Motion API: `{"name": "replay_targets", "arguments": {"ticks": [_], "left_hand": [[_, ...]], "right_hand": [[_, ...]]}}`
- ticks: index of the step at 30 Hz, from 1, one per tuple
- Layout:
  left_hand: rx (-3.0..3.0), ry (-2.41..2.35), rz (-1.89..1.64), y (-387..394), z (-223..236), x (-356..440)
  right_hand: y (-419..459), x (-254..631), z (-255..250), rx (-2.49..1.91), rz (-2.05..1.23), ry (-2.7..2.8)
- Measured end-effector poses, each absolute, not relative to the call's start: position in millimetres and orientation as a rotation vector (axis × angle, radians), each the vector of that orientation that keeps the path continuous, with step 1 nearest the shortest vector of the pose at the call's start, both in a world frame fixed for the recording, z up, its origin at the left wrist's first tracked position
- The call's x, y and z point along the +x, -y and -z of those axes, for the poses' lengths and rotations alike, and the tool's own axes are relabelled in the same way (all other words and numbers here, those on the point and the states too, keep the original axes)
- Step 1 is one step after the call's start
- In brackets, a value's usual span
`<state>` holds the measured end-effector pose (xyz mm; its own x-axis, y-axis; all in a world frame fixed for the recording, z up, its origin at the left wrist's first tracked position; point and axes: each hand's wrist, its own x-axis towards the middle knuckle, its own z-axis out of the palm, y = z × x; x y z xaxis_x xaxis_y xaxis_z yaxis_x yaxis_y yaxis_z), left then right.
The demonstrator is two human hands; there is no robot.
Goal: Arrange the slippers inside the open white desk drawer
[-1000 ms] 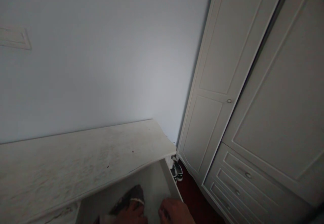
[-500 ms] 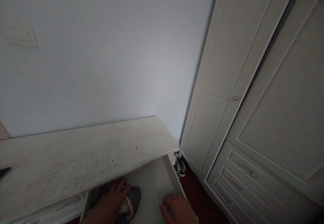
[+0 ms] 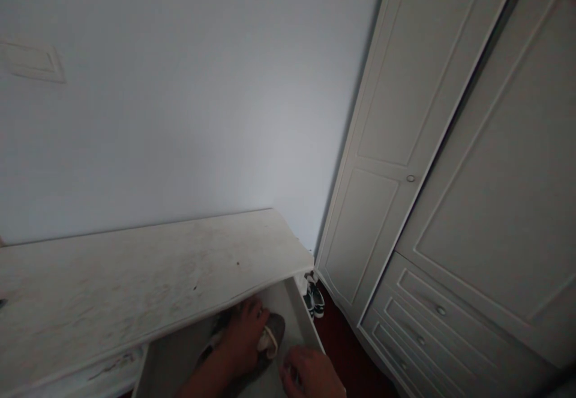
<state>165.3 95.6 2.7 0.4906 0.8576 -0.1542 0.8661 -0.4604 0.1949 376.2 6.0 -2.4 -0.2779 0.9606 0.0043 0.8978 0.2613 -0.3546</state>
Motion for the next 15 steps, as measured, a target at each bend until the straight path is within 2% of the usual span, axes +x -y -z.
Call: {"name": "replay_targets", "arguments": {"ticks": [5, 8, 12, 15], "left_hand": [[2.506, -1.179, 0.101, -85, 9, 194], [2.489, -1.045, 0.123, -77, 31, 202], [2.481, -1.023, 0.116, -69, 69, 195], [2.440, -1.096, 0.150, -63, 78, 176]], "right_hand": [[-7, 376, 9, -1.693, -0.355, 2.325], [-6, 378, 15, -1.639, -0.304, 2.308], [-5, 379, 22, -1.702, -0.243, 2.292], [-7, 379, 23, -1.742, -0.289, 2.281]]}}
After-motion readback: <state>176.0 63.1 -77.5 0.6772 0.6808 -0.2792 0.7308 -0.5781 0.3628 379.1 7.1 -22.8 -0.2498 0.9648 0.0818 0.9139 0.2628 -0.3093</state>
